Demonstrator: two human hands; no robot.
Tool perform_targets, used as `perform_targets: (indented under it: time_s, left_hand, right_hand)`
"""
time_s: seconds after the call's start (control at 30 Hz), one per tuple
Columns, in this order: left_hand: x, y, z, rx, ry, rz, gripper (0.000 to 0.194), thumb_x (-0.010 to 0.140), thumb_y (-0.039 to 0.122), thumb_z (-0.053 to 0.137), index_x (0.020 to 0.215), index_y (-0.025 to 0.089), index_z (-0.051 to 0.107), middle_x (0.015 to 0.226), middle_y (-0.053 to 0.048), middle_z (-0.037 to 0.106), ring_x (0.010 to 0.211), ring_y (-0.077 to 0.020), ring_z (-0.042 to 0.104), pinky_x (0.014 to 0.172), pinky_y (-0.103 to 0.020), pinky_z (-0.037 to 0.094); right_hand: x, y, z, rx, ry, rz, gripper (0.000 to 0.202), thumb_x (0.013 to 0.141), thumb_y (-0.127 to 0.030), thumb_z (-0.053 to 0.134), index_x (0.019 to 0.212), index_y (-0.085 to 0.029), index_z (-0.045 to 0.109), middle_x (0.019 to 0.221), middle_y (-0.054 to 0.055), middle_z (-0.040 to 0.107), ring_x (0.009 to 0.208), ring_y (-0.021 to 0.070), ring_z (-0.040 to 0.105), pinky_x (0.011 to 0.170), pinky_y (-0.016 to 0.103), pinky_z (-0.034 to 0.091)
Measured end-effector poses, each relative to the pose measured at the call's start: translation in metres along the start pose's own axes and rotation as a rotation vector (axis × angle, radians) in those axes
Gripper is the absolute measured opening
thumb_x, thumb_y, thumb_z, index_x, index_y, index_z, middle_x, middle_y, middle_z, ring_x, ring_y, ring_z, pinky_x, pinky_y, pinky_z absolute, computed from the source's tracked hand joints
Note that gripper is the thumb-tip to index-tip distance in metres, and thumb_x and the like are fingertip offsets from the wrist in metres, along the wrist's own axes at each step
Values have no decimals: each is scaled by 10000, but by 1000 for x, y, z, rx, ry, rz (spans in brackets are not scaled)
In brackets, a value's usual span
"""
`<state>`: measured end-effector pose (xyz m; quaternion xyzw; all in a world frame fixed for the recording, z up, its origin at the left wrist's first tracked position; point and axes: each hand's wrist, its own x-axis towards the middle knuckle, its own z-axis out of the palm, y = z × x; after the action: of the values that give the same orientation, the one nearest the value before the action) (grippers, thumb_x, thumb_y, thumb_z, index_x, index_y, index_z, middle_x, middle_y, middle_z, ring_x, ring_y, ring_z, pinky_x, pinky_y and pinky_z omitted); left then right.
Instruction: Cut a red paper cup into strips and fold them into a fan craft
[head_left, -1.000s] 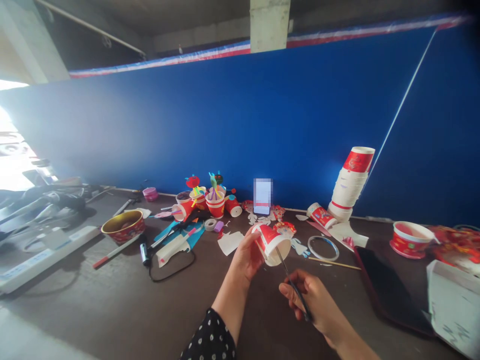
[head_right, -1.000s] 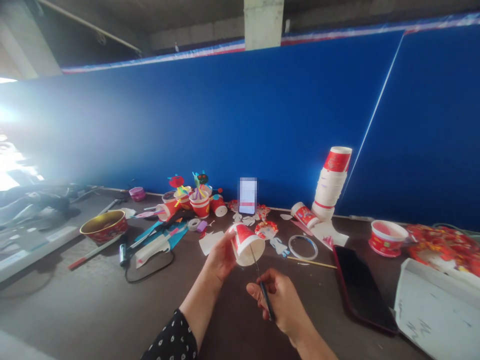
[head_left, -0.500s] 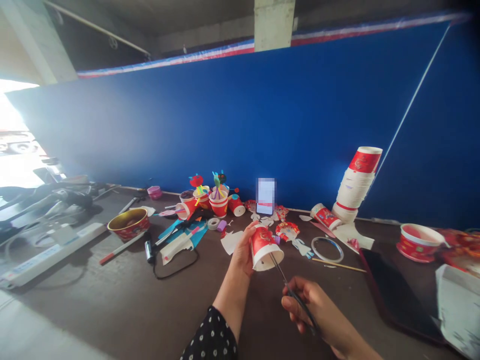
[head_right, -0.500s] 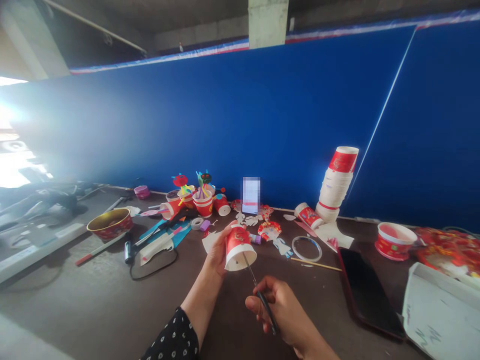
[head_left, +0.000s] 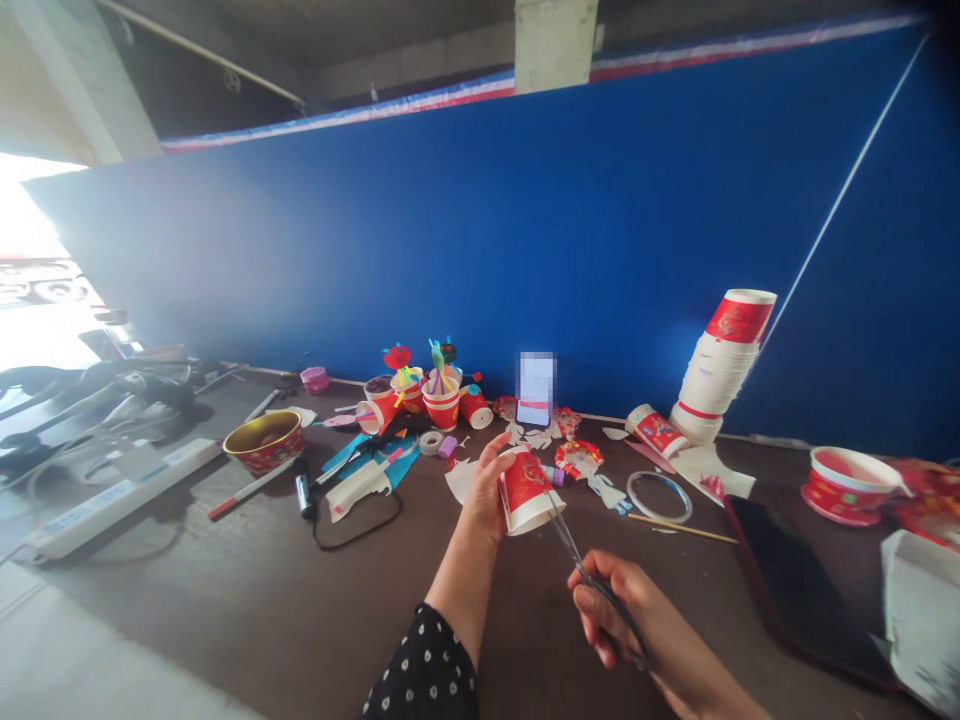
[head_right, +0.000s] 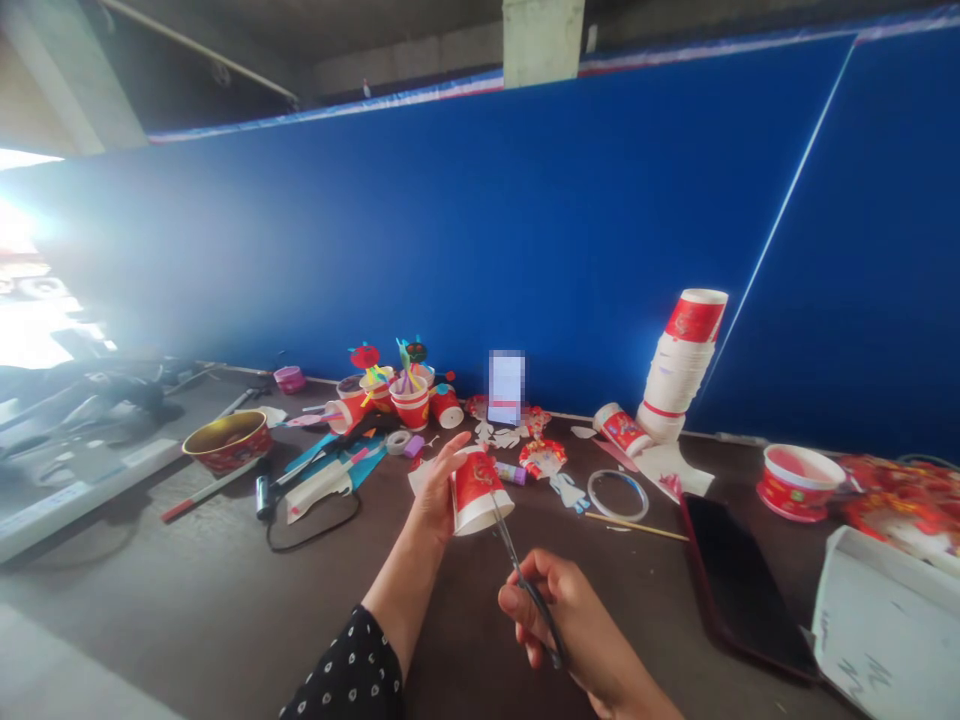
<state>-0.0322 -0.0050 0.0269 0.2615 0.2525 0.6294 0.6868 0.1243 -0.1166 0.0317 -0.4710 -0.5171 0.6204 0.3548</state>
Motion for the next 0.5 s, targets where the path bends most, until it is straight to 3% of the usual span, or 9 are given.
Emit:
perform_targets:
  time_s: [0.5]
  left_hand:
    - [-3, -4, 2, 20, -83, 12, 582, 605, 179, 710, 1137, 175, 472, 890, -54, 666, 681, -181, 643, 631, -290, 496]
  right_hand:
    - [7, 9, -1, -22, 48, -79, 434, 672, -564, 660, 728, -177, 472, 514, -69, 465, 409, 49, 390, 406, 186, 289]
